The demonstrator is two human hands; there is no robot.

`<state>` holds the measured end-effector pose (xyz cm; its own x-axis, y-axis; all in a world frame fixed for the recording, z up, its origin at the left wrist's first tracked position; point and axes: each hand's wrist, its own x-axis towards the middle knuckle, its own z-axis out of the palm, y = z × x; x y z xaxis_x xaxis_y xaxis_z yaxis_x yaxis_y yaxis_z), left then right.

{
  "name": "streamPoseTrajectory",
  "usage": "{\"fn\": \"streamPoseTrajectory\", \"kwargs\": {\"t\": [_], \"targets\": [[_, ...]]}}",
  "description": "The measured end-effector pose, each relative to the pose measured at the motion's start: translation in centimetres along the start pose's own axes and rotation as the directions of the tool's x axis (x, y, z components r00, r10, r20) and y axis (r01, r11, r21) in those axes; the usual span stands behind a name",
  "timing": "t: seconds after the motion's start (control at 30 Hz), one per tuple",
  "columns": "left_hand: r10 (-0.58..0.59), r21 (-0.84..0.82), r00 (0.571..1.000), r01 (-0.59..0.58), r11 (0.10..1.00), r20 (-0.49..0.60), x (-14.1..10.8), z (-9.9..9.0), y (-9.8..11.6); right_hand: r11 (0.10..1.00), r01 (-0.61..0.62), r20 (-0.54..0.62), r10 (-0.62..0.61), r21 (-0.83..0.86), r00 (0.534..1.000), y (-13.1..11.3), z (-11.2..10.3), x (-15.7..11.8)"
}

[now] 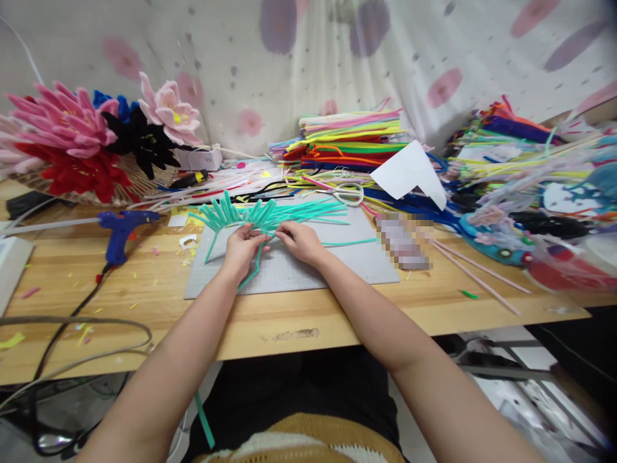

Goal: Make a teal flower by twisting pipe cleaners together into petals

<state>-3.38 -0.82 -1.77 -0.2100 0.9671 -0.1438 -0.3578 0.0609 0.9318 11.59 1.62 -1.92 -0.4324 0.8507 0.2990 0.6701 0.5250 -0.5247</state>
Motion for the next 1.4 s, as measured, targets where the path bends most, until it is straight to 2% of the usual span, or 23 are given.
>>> {"fn": "streamPoseTrajectory", "kwargs": {"t": [0.13, 0.37, 0.67, 0.8, 0.93, 1.0, 1.1, 1.2, 1.3, 1.37, 1.4], "targets": [[-0.021, 0.043, 0.997, 0.018, 0.999, 0.072, -0.3, -0.1, 0.5, 1.000, -0.010, 0.002, 0.010, 0.013, 1.000, 0.0, 0.0, 0.0], [-0.066, 0.058, 0.996, 0.063, 0.996, 0.053, -0.4, 0.0, 0.6, 1.000, -0.016, 0.018, 0.017, -0.009, 1.000, -0.1, 0.2, 0.2], [-0.046, 0.041, 0.999, 0.045, 0.998, 0.023, -0.2, 0.1, 0.3, 0.999, -0.045, -0.004, 0.045, 0.002, 0.999, -0.7, 0.0, 0.0], [-0.029, 0.041, 0.999, 0.028, 0.999, 0.025, -0.2, 0.1, 0.1, 0.987, -0.156, -0.031, 0.157, 0.043, 0.987, -0.8, 0.0, 0.0], [-0.010, 0.050, 1.000, 0.009, 0.999, 0.026, -0.2, 0.0, 0.1, 0.966, -0.242, 0.041, 0.239, 0.096, 0.970, -0.7, 0.2, 0.1], [-0.002, 0.060, 0.999, 0.000, 0.998, 0.036, -0.2, 0.0, 0.1, 0.948, -0.256, 0.066, 0.248, 0.190, 0.967, -0.6, 0.4, 0.3], [-0.001, 0.107, 0.998, -0.006, 0.994, 0.062, -0.3, 0.1, 0.1, 0.838, -0.296, 0.127, 0.268, 0.458, 0.955, -0.8, 0.7, 0.7], [-0.009, 0.143, 0.998, -0.001, 0.990, 0.069, -0.5, 0.3, 0.2, 0.628, -0.369, 0.169, 0.357, 0.685, 0.919, -0.9, 0.6, 1.1], [-0.018, 0.143, 0.998, 0.010, 0.990, 0.056, -0.7, 0.5, 0.4, 0.458, -0.377, 0.161, 0.442, 0.805, 0.882, -0.7, 0.0, 1.4], [-0.027, 0.148, 0.999, 0.020, 0.989, 0.041, -0.9, 0.6, 0.5, 0.417, -0.367, 0.172, 0.436, 0.831, 0.884, -0.4, -0.6, 1.5], [-0.034, 0.154, 0.999, 0.028, 0.988, 0.032, -0.9, 0.7, 0.5, 0.425, -0.361, 0.172, 0.421, 0.830, 0.891, -0.2, -0.8, 1.6]]}}
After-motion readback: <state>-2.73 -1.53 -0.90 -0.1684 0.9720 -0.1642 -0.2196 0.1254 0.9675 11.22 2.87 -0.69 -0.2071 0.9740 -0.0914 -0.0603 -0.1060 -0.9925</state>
